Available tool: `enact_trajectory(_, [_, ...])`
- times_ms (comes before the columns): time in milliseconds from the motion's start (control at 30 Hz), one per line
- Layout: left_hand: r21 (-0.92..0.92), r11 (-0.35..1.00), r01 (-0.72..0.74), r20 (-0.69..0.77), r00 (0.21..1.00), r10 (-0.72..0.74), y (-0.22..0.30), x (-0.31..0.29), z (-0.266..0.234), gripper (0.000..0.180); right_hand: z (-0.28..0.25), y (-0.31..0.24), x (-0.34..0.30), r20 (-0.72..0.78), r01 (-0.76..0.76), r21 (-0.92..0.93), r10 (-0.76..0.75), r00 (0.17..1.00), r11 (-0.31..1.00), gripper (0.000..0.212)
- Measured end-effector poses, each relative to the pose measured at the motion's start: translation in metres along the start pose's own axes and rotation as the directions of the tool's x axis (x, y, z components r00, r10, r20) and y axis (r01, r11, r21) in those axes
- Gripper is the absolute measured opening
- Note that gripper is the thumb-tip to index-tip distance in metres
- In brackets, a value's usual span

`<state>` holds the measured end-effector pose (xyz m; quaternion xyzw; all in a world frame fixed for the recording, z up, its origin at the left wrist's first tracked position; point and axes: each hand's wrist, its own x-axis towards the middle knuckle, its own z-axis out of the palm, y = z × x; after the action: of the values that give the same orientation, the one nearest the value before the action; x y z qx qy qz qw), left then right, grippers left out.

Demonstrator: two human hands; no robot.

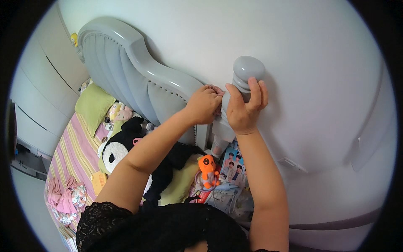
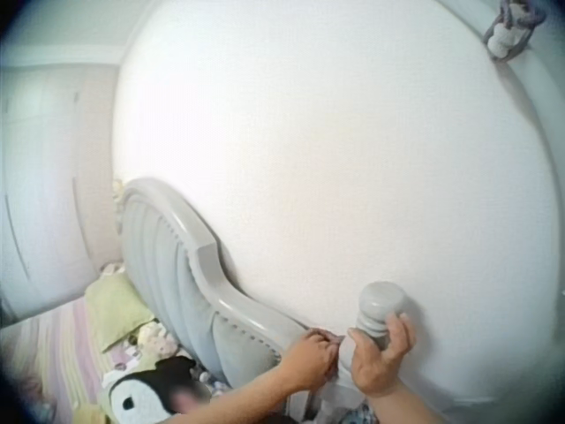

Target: The person wipes a gray wall panel and the headboard of a bed using a pink cloth. They move a stuffed toy and a poster to reach the wall, then wipe the headboard and bedpost. Finally, they handle several items on the bed, including papers and a plastic bag.

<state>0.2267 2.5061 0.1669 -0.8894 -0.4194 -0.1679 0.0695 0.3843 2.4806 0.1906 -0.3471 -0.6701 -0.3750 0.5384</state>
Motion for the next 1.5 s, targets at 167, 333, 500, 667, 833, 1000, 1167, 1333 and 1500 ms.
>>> enact_trajectory(167, [-0.094,0.995,0.016,-0.556,0.828,-0.065,0.033,-0.042,0.024,0.024,0.001,0.001,0.000,-0.021,-0.006,0.000,0.006,1.000,1.000,0.019])
enact_trajectory(333, [-0.454,0.889,0.062,-0.401,0.876,-0.266,0.036,-0.093,0.026,0.034,0.001,0.003,-0.001,-0.029,0.010,0.010,-0.010,1.000,1.000,0.019])
enact_trajectory(500, [-0.893,0.449,0.001,-0.277,0.786,-0.552,0.012,-0.035,-0.031,0.046,0.001,0.004,-0.005,-0.048,0.017,-0.005,-0.017,0.999,1.000,0.019])
enact_trajectory(667, [-0.957,0.286,-0.056,-0.164,0.914,-0.371,0.018,-0.013,0.039,0.057,0.004,0.004,0.000,-0.113,0.021,0.139,-0.005,0.994,0.990,0.019])
enact_trajectory(833, [-0.629,0.776,0.056,-0.300,0.903,-0.308,0.056,-0.068,0.031,0.056,0.004,0.003,-0.005,-0.102,0.013,0.128,0.000,0.995,0.992,0.019])
enact_trajectory(1000, [-0.815,0.578,0.033,-0.182,0.933,-0.309,0.034,-0.080,0.002,0.064,0.006,0.003,-0.004,-0.116,0.021,0.142,-0.005,0.993,0.990,0.020])
enact_trajectory(1167, [-0.945,0.177,-0.274,-0.315,0.910,-0.271,0.019,-0.017,-0.051,0.066,0.003,0.008,-0.007,-0.084,0.031,0.238,-0.011,0.996,0.971,0.032])
enact_trajectory(1333, [-0.887,0.363,-0.285,-0.414,0.839,-0.353,0.040,0.021,-0.018,0.046,0.007,0.007,-0.008,-0.139,0.034,0.298,0.008,0.990,0.954,0.033])
enact_trajectory(1500, [-0.759,0.637,-0.134,-0.470,0.790,-0.394,0.026,-0.017,0.028,0.041,0.008,0.005,-0.007,-0.121,0.016,0.336,0.026,0.992,0.942,0.031])
